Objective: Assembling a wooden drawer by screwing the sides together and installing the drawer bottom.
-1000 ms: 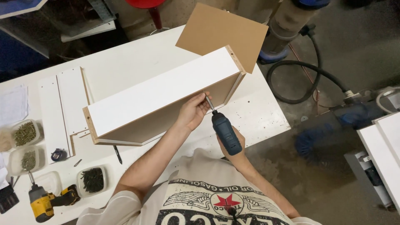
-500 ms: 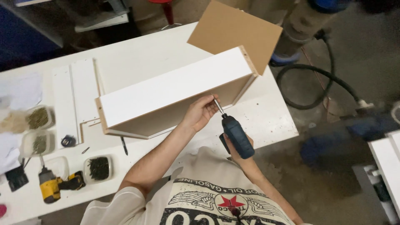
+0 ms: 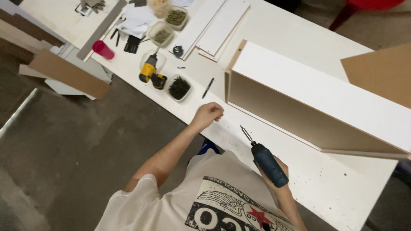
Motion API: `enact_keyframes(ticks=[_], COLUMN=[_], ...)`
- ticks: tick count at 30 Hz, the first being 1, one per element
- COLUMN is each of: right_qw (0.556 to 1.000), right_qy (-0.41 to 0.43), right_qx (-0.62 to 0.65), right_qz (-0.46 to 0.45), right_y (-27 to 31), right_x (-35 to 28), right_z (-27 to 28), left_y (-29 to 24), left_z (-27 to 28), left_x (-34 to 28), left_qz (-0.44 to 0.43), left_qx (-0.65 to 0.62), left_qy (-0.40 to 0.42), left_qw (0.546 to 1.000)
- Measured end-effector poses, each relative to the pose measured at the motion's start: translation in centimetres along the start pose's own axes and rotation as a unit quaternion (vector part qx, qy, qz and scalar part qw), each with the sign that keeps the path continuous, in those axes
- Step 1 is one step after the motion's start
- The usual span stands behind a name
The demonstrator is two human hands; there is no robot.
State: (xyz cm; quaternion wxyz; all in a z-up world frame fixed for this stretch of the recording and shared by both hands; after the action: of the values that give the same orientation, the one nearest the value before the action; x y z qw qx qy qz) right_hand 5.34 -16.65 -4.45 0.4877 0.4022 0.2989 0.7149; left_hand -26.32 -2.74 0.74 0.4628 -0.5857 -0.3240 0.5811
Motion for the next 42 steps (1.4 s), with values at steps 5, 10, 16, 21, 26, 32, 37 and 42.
enact_keyframes(ticks=[5,10,16,21,26,32,37,42], right_qw=[0.996,0.996,0.998,0.996,0.991,0.978,0.984,0.983], right_qy=[0.039,0.03,-0.026,-0.043,-0.068,-0.13,-0.133,-0.181], right_qx=[0.035,0.083,-0.047,-0.058,-0.063,-0.135,-0.092,-0.017], right_qz=[0.067,0.012,0.01,-0.045,-0.095,-0.087,-0.068,-0.004], right_y=[-1.6,1.4,6.4,7.2,7.2,9.9,9.2,8.8], right_x=[2.6,7.6,13.3,14.7,14.6,16.1,15.5,15.0], right_z=[-6.5,-12.9,-19.0,-22.1,-23.7,-24.4,-25.1,-25.4], left_y=[-2.2,-3.7,7.4,12.6,14.3,13.3,12.1,14.4], left_z=[18.6,35.9,45.6,46.9,46.0,46.2,47.7,51.0], left_x=[3.7,15.0,35.4,43.4,45.5,44.9,43.3,47.4], left_qz=[-0.06,-0.164,-0.141,-0.035,0.027,0.042,-0.028,-0.119], left_qx=[0.218,0.28,0.37,0.479,0.611,0.58,0.517,0.586], left_qy=[-0.142,-0.27,-0.206,-0.15,-0.009,0.051,0.051,-0.032], left_qw=[0.964,0.907,0.895,0.864,0.791,0.812,0.854,0.801])
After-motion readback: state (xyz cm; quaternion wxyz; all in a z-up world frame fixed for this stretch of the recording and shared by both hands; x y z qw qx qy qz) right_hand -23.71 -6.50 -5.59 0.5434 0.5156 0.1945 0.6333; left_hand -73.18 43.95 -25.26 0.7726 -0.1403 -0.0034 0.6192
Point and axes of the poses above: each hand's wrist, its own x-axis towards the middle knuckle, its own z-axis out of the back of the hand, y = z × x, the point moved 4 cm from there along x, towards the middle knuckle, and after that the axes turned 4 degrees about y, right-handed, at the moved point
